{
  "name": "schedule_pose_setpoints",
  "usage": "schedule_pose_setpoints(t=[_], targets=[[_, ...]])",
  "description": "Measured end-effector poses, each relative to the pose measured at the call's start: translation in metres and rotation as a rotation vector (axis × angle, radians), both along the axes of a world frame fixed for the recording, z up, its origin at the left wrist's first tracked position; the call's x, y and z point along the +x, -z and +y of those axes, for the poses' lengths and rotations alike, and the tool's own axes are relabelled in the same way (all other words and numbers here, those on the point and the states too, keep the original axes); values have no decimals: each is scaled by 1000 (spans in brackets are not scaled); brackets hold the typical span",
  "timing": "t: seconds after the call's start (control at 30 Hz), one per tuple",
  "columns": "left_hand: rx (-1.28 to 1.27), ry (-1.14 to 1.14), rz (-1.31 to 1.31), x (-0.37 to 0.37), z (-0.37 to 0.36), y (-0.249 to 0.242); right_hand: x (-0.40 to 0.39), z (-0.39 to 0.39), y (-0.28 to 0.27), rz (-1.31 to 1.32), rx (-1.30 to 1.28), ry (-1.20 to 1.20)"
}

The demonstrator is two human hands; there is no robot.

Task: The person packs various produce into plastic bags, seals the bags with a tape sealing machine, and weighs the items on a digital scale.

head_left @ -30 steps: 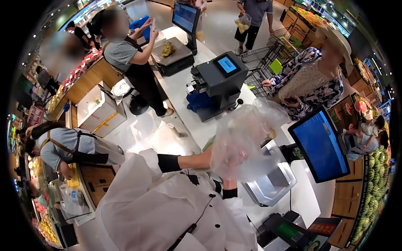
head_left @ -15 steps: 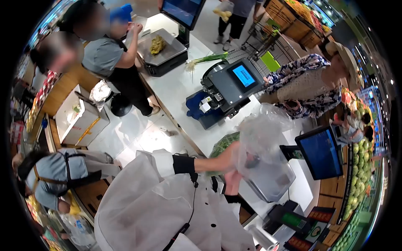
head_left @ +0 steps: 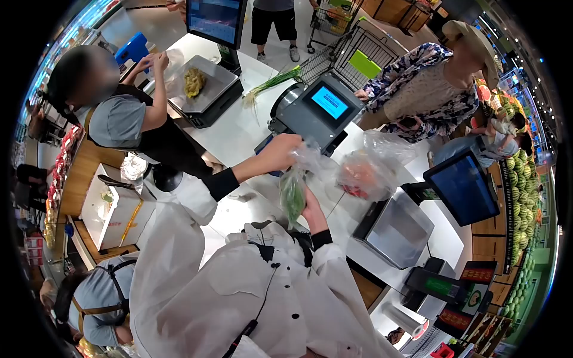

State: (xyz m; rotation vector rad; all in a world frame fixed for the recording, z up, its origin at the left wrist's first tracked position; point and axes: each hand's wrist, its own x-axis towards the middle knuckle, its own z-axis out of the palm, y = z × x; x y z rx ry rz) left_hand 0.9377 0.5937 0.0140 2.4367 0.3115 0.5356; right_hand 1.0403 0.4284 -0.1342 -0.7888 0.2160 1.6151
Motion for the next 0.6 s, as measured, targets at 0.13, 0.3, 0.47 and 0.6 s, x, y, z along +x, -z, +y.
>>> schedule_pose_setpoints(t=[0.13,0.3,0.47,0.6], targets=[[-305,-211,-122,-27,0,11,-7,35,31,-99,54,-9],[-811,-465,-67,-44,-1,-4,-14,59,30,-254,84,-23],[-1051,-483,-91,-40,2,-3,-8,81,24,-366,42,-66],[-1041,-497,-88,-39,0,-6,-5,80,16,-278,27,-57]])
